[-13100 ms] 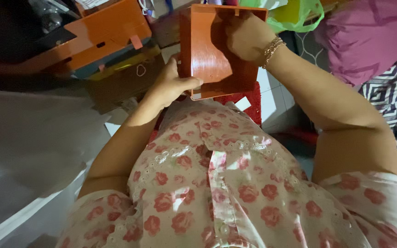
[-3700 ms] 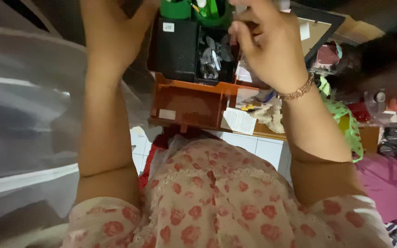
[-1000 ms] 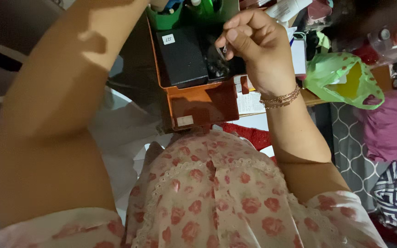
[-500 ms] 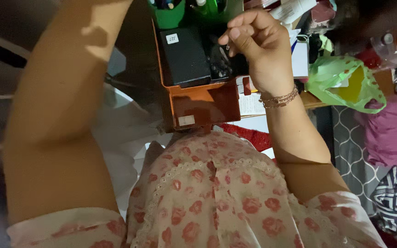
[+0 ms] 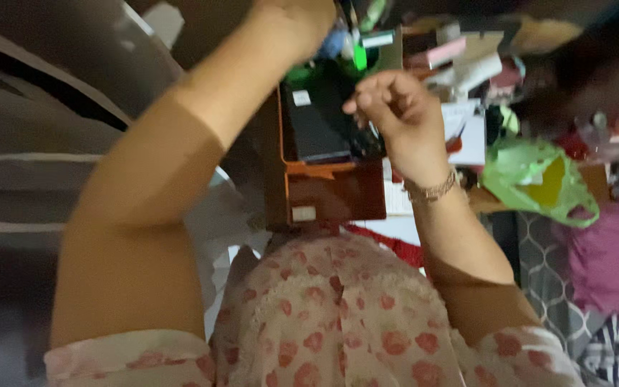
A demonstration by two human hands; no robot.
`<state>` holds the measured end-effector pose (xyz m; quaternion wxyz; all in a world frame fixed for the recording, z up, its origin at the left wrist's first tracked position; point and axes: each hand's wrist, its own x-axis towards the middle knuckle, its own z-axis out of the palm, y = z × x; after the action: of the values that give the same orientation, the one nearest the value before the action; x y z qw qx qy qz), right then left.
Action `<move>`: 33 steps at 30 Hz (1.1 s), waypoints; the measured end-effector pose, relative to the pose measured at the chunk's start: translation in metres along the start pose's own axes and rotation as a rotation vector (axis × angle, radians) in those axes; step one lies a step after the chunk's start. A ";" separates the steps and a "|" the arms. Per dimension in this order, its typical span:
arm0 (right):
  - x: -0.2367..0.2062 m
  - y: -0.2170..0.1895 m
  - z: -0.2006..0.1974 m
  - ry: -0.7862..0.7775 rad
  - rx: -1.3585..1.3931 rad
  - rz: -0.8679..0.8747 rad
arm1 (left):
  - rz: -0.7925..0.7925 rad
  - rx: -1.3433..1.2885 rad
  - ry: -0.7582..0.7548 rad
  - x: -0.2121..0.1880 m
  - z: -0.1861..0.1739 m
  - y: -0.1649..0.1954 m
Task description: The person opens an orange plastic organizer, removes a small item, and places it into a green cup. They then wipe the organizer with a cloth, place a white card into it, and wipe a pair of sunglasses with the cloth before setting them on the desk. Finally, they handle a small pink object and a blue card.
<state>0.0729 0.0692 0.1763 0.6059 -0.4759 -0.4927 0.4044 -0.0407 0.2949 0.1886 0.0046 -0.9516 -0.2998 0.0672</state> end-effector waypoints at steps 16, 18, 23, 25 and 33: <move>0.013 0.018 0.003 0.021 0.024 0.053 | 0.042 0.012 -0.194 0.005 -0.002 0.004; 0.016 0.019 0.003 0.019 0.022 0.041 | 0.057 0.018 -0.181 0.003 -0.001 0.002; 0.029 0.019 0.012 -0.009 -0.272 -0.158 | -0.091 -0.137 -0.070 -0.005 0.002 0.002; 0.035 0.014 0.016 -0.076 -0.491 -0.235 | -0.003 -0.077 -0.075 -0.007 0.001 -0.001; 0.065 0.001 0.027 -0.233 -0.948 -0.147 | -0.036 -0.066 -0.186 -0.007 -0.008 -0.011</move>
<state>0.0587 0.1363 0.1903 0.2907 -0.6147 -0.7193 0.1423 -0.0516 0.3004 0.1976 -0.0534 -0.9354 -0.3179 0.1452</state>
